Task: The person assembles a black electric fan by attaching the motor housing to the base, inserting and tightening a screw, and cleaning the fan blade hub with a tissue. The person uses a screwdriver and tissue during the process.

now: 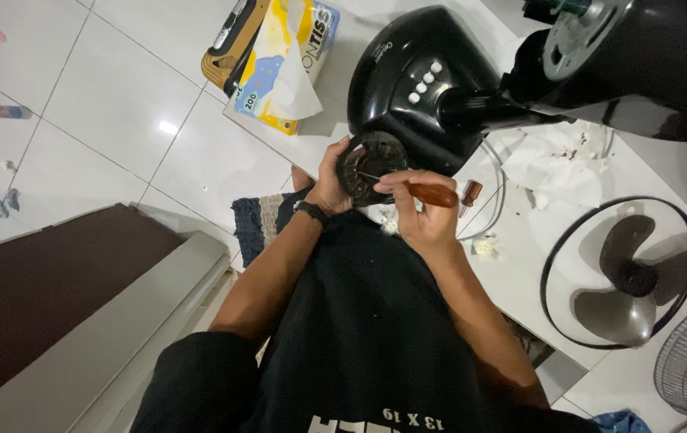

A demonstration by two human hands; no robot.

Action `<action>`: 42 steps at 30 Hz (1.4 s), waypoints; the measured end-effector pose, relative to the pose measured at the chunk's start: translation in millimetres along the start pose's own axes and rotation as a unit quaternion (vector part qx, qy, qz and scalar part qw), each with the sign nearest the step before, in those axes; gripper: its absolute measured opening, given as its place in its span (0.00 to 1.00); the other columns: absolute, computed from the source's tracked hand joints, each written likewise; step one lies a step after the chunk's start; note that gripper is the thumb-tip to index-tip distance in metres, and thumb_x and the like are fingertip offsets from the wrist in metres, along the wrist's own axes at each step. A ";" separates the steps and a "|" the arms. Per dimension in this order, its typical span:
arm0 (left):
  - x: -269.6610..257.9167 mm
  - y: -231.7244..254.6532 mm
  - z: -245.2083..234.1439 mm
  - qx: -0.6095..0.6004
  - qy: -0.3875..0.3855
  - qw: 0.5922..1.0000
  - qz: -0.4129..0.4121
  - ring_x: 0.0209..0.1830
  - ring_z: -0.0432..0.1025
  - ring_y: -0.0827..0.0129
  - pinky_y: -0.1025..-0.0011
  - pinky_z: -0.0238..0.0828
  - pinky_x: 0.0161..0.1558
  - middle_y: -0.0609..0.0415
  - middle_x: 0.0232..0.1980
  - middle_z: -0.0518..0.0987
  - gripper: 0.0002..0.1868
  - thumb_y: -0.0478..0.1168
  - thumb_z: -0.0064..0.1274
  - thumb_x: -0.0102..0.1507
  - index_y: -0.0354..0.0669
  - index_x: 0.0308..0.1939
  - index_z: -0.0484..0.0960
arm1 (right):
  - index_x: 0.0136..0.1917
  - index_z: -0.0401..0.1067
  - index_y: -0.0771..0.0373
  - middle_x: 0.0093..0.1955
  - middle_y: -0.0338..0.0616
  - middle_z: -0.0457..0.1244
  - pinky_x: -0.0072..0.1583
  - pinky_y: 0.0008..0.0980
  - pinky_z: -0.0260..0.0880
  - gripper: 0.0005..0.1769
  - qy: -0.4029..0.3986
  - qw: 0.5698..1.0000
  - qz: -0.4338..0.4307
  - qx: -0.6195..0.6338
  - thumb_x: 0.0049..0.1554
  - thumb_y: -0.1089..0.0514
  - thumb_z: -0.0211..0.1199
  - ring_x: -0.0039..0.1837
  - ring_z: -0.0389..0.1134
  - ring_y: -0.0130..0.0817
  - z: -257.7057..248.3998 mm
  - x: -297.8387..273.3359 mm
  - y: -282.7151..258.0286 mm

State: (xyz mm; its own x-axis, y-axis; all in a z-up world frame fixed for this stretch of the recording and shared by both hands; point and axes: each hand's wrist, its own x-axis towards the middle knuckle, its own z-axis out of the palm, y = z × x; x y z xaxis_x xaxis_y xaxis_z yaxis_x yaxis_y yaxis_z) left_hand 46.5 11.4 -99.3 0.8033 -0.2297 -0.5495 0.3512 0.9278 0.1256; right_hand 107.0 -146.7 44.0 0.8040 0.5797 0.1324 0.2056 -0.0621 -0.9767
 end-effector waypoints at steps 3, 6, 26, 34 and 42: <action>5.4 -0.3 -4.7 0.000 0.023 1.000 -0.003 0.55 0.76 0.56 0.59 0.75 0.58 0.42 0.58 0.80 0.42 0.68 0.42 0.63 0.35 0.64 0.74 | 0.48 0.75 0.73 0.46 0.53 0.72 0.54 0.31 0.78 0.07 -0.003 0.998 0.055 -0.024 0.65 0.67 0.59 0.50 0.77 0.38 6.0 4.3 -1.5; 9.1 -2.1 -9.4 -0.005 -0.005 1.000 0.015 0.53 0.76 0.56 0.60 0.75 0.57 0.42 0.56 0.80 0.41 0.68 0.42 0.66 0.33 0.63 0.76 | 0.49 0.75 0.73 0.46 0.53 0.72 0.54 0.30 0.79 0.07 0.000 0.998 0.039 -0.038 0.66 0.66 0.60 0.50 0.77 0.37 8.1 6.8 -1.5; 8.5 -3.1 -5.1 -0.003 -0.005 1.000 0.026 0.54 0.77 0.56 0.60 0.76 0.57 0.43 0.57 0.81 0.38 0.66 0.40 0.67 0.36 0.62 0.77 | 0.60 0.51 0.67 0.54 0.60 0.69 0.57 0.37 0.81 0.16 0.002 0.997 -0.082 -0.009 0.67 0.69 0.57 0.55 0.76 0.43 11.1 -12.8 32.7; 3.9 -1.9 1.7 0.045 -0.007 0.998 0.046 0.55 0.76 0.55 0.57 0.74 0.58 0.42 0.56 0.81 0.37 0.66 0.40 0.66 0.38 0.61 0.78 | 0.61 0.52 0.66 0.54 0.59 0.69 0.54 0.33 0.80 0.18 -0.017 0.996 -0.081 -0.042 0.66 0.69 0.60 0.54 0.76 0.41 13.6 -14.2 36.8; 12.2 -11.5 -11.7 0.043 -0.036 0.997 0.059 0.56 0.75 0.54 0.57 0.73 0.60 0.41 0.57 0.80 0.35 0.64 0.40 0.69 0.35 0.60 0.77 | 0.56 0.77 0.61 0.47 0.48 0.74 0.47 0.28 0.77 0.09 -0.096 0.955 0.229 -0.166 0.62 0.59 0.66 0.46 0.78 0.33 19.2 -9.2 30.4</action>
State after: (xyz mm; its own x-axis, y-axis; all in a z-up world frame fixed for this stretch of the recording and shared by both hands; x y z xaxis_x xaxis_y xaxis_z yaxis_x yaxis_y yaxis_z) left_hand 46.6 1.3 -117.0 0.8731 -0.1432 -0.4660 0.2886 0.9222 0.2574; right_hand 95.2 -138.3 9.9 0.7417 0.5664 -0.3592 0.0483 -0.5792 -0.8137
